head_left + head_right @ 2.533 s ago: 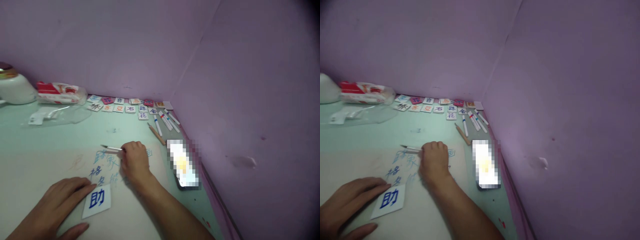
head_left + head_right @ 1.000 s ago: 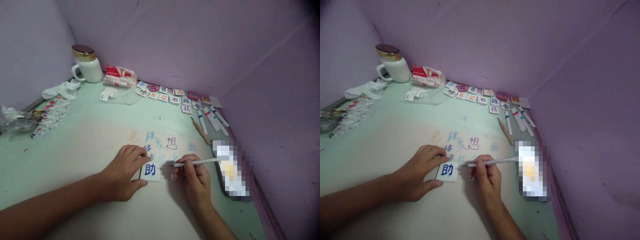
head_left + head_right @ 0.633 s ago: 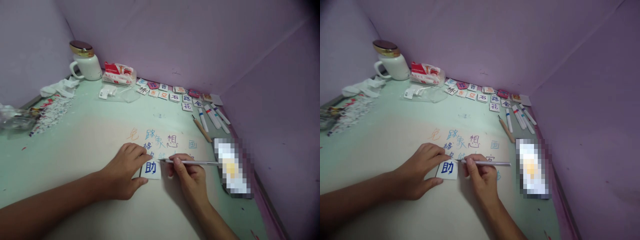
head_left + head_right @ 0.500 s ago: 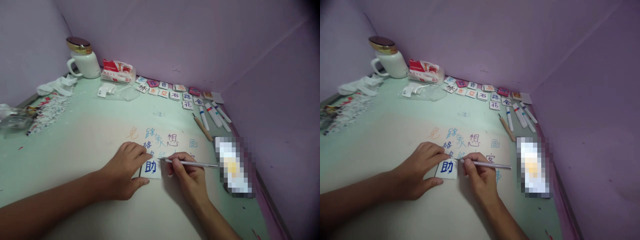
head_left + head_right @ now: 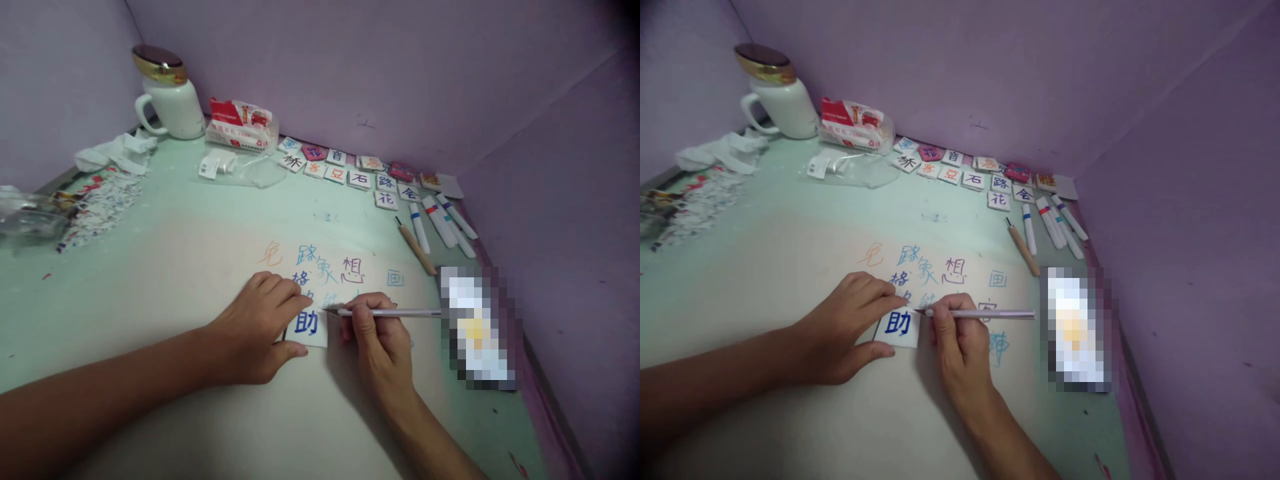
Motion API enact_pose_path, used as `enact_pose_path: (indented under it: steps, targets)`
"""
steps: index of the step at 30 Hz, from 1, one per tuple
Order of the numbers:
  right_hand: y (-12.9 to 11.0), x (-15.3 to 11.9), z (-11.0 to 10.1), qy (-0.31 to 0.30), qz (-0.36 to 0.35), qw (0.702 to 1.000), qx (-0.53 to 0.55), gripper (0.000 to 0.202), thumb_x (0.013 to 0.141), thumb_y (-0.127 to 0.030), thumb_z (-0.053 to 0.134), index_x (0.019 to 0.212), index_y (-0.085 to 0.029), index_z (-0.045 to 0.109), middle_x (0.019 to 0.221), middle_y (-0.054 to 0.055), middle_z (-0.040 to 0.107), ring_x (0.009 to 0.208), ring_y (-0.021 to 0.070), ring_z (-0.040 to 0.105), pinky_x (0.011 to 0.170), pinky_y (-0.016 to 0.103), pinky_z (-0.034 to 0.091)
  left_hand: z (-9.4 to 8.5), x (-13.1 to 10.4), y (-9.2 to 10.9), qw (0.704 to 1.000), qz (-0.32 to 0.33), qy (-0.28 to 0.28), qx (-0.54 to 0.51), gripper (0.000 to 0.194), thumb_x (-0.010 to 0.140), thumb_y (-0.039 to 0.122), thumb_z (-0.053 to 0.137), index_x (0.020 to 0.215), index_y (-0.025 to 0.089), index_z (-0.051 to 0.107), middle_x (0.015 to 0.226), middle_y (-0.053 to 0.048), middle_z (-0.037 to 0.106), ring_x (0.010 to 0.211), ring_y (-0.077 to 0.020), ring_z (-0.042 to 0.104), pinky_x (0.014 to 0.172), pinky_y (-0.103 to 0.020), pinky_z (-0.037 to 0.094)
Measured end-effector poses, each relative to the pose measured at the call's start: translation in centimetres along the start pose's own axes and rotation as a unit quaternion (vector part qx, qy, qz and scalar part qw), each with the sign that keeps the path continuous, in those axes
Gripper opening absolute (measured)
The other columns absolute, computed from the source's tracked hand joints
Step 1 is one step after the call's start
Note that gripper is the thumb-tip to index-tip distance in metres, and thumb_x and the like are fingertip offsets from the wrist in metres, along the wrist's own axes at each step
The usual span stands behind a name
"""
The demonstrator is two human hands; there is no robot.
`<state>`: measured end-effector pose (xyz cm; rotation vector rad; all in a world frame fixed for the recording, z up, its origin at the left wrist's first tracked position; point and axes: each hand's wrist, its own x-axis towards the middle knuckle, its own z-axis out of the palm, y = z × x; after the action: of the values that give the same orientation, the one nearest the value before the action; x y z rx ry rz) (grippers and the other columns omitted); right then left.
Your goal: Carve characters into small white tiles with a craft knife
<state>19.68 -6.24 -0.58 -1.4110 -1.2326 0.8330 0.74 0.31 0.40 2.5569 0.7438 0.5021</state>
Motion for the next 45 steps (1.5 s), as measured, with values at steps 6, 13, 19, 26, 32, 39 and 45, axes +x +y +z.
enact_pose_path:
  steps: [6,13,19,26,32,39,45]
  targets:
    - [-0.19,-0.33,0.36,-0.019,-0.051,0.998,-0.031,0.013,0.093,-0.024,0.045,0.084,-0.022,0.053,0.061,-0.004,0.051,0.051,0.0109,0.049,0.047,0.024,0.038,-0.24,0.02,0.27,1.000,-0.003,-0.012,0.007,0.042,0.078,0.042,0.063,0.108,0.013,0.055,0.097,-0.011,0.056,0.091,-0.0265,0.049,0.084,-0.045,0.037]
    - [0.09,-0.41,0.37,-0.028,-0.085,0.991,-0.100,0.010,0.091,-0.018,0.046,0.088,-0.023,0.055,0.069,-0.002,0.055,0.058,0.0126,0.053,0.050,0.025,0.040,-0.32,0.12,0.57,1.000,-0.006,-0.018,0.008,0.033,0.078,0.030,0.059,0.105,0.013,0.056,0.094,-0.010,0.055,0.089,-0.0261,0.049,0.082,-0.044,0.036]
    - [0.23,-0.53,0.61,-0.024,-0.090,0.991,-0.099,0.009,0.090,-0.018,0.047,0.089,-0.023,0.055,0.070,-0.001,0.056,0.056,0.0126,0.053,0.050,0.026,0.041,-0.27,0.14,0.37,1.000,-0.006,-0.013,0.002,0.032,0.077,0.030,0.059,0.105,0.014,0.056,0.094,-0.010,0.055,0.088,-0.0263,0.049,0.082,-0.044,0.037]
    - [0.34,-0.40,0.62,-0.027,-0.123,0.984,-0.126,0.009,0.089,-0.016,0.049,0.088,-0.023,0.055,0.068,-0.003,0.055,0.052,0.0101,0.050,0.047,0.022,0.039,-0.18,0.13,0.23,1.000,0.003,-0.007,-0.002,0.033,0.077,0.029,0.060,0.104,0.011,0.056,0.093,-0.011,0.055,0.088,-0.0264,0.050,0.082,-0.044,0.036]
    - [0.20,-0.29,0.59,-0.033,-0.141,0.979,-0.146,0.008,0.089,-0.016,0.048,0.090,-0.022,0.054,0.068,-0.003,0.055,0.053,0.0099,0.051,0.047,0.021,0.040,-0.10,0.10,0.15,1.000,0.000,-0.008,-0.007,0.033,0.076,0.029,0.063,0.104,0.012,0.057,0.094,-0.010,0.055,0.089,-0.0262,0.050,0.082,-0.044,0.036]
    - [-0.39,-0.09,0.82,-0.032,-0.190,0.963,-0.188,0.008,0.089,-0.014,0.048,0.087,-0.021,0.051,0.067,-0.005,0.053,0.054,0.0075,0.050,0.049,0.018,0.039,-0.09,-0.02,0.14,1.000,0.000,-0.007,-0.010,0.036,0.075,0.029,0.064,0.106,0.013,0.056,0.095,-0.010,0.056,0.088,-0.0257,0.050,0.083,-0.043,0.035]
    - [-0.38,-0.27,1.10,-0.022,-0.190,0.959,-0.211,0.009,0.090,-0.014,0.047,0.084,-0.021,0.049,0.065,-0.006,0.049,0.051,0.0068,0.046,0.048,0.019,0.034,0.09,-0.02,-0.07,1.000,0.003,0.004,-0.016,0.036,0.075,0.030,0.064,0.107,0.014,0.056,0.095,-0.010,0.056,0.089,-0.0255,0.051,0.082,-0.042,0.035]
